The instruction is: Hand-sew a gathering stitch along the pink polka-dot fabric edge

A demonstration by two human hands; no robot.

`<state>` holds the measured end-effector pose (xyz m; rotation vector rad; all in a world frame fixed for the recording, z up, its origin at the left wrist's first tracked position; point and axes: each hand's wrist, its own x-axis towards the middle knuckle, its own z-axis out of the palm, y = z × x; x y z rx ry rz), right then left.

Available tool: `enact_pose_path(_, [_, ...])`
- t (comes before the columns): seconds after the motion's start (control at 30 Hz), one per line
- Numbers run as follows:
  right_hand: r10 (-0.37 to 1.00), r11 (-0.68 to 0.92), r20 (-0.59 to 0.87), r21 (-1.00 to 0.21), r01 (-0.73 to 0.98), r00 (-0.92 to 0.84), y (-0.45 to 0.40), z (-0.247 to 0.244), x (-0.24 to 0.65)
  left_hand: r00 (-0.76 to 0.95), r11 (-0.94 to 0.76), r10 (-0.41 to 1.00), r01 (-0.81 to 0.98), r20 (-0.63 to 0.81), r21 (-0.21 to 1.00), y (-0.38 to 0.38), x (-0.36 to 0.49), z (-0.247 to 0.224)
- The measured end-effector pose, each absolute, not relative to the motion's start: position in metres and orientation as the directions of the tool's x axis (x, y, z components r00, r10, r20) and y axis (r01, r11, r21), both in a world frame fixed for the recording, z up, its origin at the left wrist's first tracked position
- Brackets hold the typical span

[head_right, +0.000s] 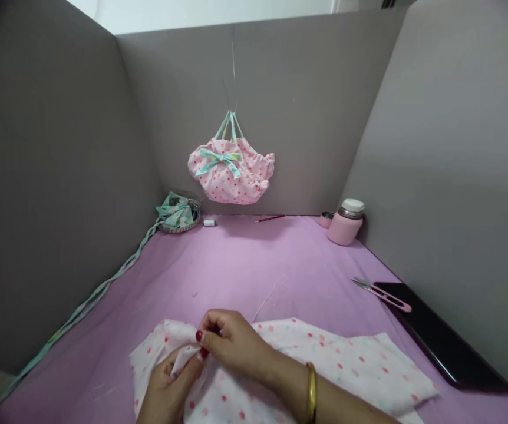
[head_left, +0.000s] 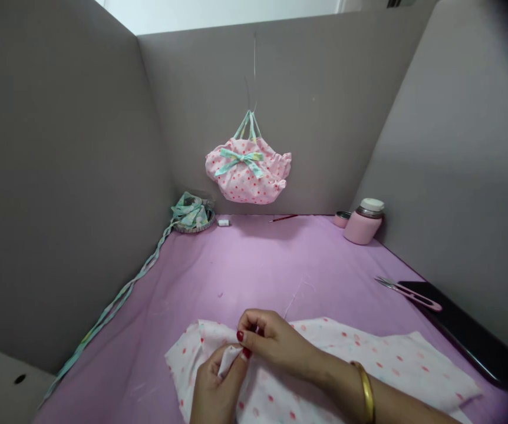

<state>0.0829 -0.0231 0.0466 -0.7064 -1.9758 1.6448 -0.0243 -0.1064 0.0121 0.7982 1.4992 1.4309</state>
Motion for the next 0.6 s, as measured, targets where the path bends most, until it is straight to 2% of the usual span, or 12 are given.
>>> enact_pose_path(0.1, [0.654, 0.219, 0.071, -0.971, 0.098, -0.753, -0.021, 0.050, 0.082, -0.345, 0.138, 0.928, -0.028, -0.139, 0.990, -0.108, -0.021, 0.006])
enact_pose_path(0.2, [0.800, 0.108, 0.119, -0.993, -0.054, -0.588, -0.007, 0.056, 0.076, -0.273, 0.198, 0.945, 0.046, -0.178, 0.979, -0.112, -0.019, 0.007])
enact_pose_path(0.3, [0.869, -0.001, 0.085, -0.985, -0.175, -0.487, 0.014, 0.068, 0.075, -0.347, 0.216, 0.911, -0.055, -0.221, 0.975, -0.113, -0.023, 0.010])
enact_pose_path(0.4, [0.909, -0.077, 0.014, -0.976, -0.202, -0.416, 0.037, 0.087, 0.089, -0.361, 0.248, 0.885, -0.163, -0.292, 0.955, -0.112, -0.030, 0.011])
enact_pose_path(0.53, [0.983, 0.047, 0.064, -0.994, -0.099, -0.174, 0.082, 0.120, 0.134, -0.345, 0.245, 0.893, -0.165, -0.289, 0.955, -0.112, -0.032, 0.011])
enact_pose_path(0.6, [0.992, 0.129, 0.129, -0.991, -0.032, 0.006, 0.113, 0.137, 0.162, -0.335, 0.243, 0.896, -0.182, -0.292, 0.953, -0.113, -0.032, 0.013])
